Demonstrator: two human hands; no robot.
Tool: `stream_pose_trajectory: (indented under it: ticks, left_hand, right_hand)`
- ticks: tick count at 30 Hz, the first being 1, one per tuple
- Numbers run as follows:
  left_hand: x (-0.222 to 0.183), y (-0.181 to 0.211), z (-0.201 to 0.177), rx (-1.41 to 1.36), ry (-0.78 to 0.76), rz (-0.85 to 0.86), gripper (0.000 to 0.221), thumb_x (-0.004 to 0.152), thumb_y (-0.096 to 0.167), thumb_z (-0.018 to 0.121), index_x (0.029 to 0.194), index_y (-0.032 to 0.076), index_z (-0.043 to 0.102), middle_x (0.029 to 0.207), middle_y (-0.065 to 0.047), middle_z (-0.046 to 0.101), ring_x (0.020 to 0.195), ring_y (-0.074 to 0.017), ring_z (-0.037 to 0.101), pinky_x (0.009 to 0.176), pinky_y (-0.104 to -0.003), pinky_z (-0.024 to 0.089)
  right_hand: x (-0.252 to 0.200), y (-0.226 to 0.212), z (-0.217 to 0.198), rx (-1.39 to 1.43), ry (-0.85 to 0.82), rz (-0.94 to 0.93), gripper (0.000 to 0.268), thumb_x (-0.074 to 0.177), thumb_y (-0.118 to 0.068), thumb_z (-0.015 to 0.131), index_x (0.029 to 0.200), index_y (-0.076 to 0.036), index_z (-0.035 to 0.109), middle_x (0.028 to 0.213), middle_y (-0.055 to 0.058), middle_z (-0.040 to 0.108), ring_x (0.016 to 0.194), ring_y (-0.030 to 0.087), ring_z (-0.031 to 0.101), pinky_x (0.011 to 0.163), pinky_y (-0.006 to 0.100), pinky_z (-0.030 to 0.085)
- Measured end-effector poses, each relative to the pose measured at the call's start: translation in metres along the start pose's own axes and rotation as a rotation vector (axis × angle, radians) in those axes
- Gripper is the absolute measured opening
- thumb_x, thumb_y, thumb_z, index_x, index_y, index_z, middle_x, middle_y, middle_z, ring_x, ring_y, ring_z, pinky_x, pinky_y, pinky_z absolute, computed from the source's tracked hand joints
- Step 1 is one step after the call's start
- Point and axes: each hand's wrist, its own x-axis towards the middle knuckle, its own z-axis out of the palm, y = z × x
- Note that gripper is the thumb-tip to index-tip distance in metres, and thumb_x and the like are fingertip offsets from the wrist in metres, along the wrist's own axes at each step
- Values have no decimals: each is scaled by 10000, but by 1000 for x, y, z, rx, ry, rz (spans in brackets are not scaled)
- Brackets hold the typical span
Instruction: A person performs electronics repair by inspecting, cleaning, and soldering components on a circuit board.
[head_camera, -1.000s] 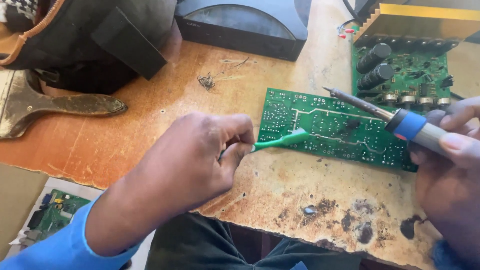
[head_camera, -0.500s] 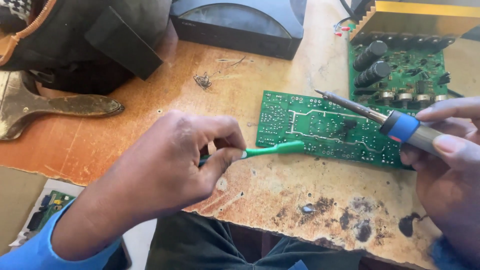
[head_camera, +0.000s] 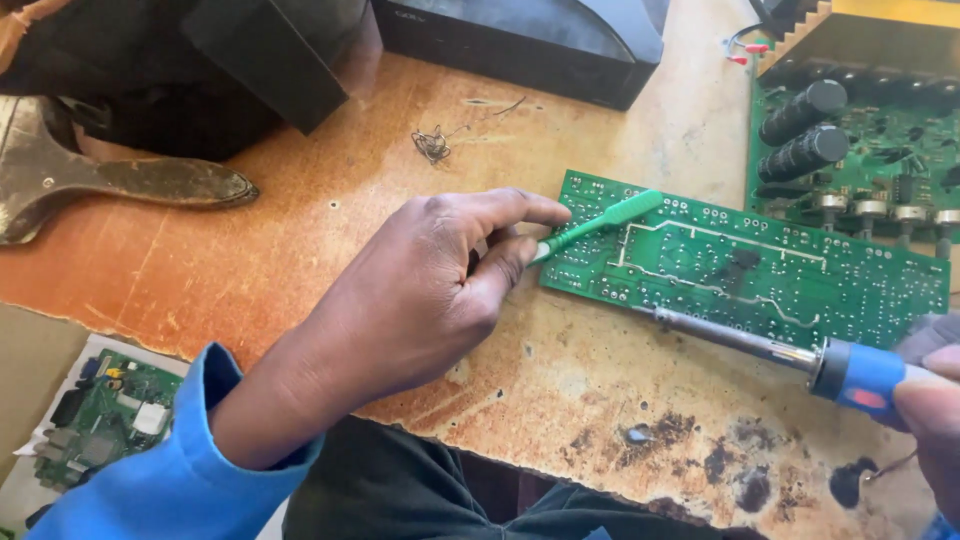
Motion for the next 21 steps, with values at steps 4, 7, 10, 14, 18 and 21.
stream_pose_trajectory:
  ticks: [4,7,10,14,18,21]
  left_hand:
    - [2,1,-1,-73,-46,-94,352,978,182,543,1233,108,774,514,61,427,419,-81,322,422,-315,294]
    - [2,-1,-1,-118,-50,-123,348,976,169,544,1225,112,781,496,86,360,413,-58,277,403,-307,239]
    - [2,-1,-1,-126,-50,-141,355,970,181,545,1217,118,793,493,91,354,422,-56,278,409,-308,241]
    - [1,-1,-2,-125,-53,-145,362,970,192,552,1225,123,799,479,96,327,419,-63,257,409,-318,227]
    - [1,-3,-1,-102,-39,-110,357,968,193,557,1219,116,799,480,86,345,423,-66,279,413,-319,252]
    - [1,-3,-1,-106,-40,-101,359,974,193,559,1231,105,793,491,81,345,427,-69,285,414,-317,259]
  right_hand:
    - [15,-6,6,389,-43,-105,255,981,-234,551,1210,-151,474,1086,51,464,745,166,449,579,299,389]
    - [13,-52,13,331,-26,-137,263,1026,-235,500,1236,-77,495,1194,88,460,740,193,440,580,306,364]
    - [12,-60,17,288,-4,-207,261,1053,-276,496,1215,-73,527,1195,71,503,752,167,493,602,272,395]
    - [14,-42,20,303,24,-157,274,1048,-337,504,1214,-120,533,1212,43,478,778,144,481,595,251,378]
    - [17,-33,12,367,-59,-131,232,1025,-283,550,1207,-140,554,1179,21,471,846,144,453,599,272,364]
    - [16,-33,12,71,27,-289,289,1087,-221,501,1237,24,536,1255,192,503,944,270,521,680,360,417]
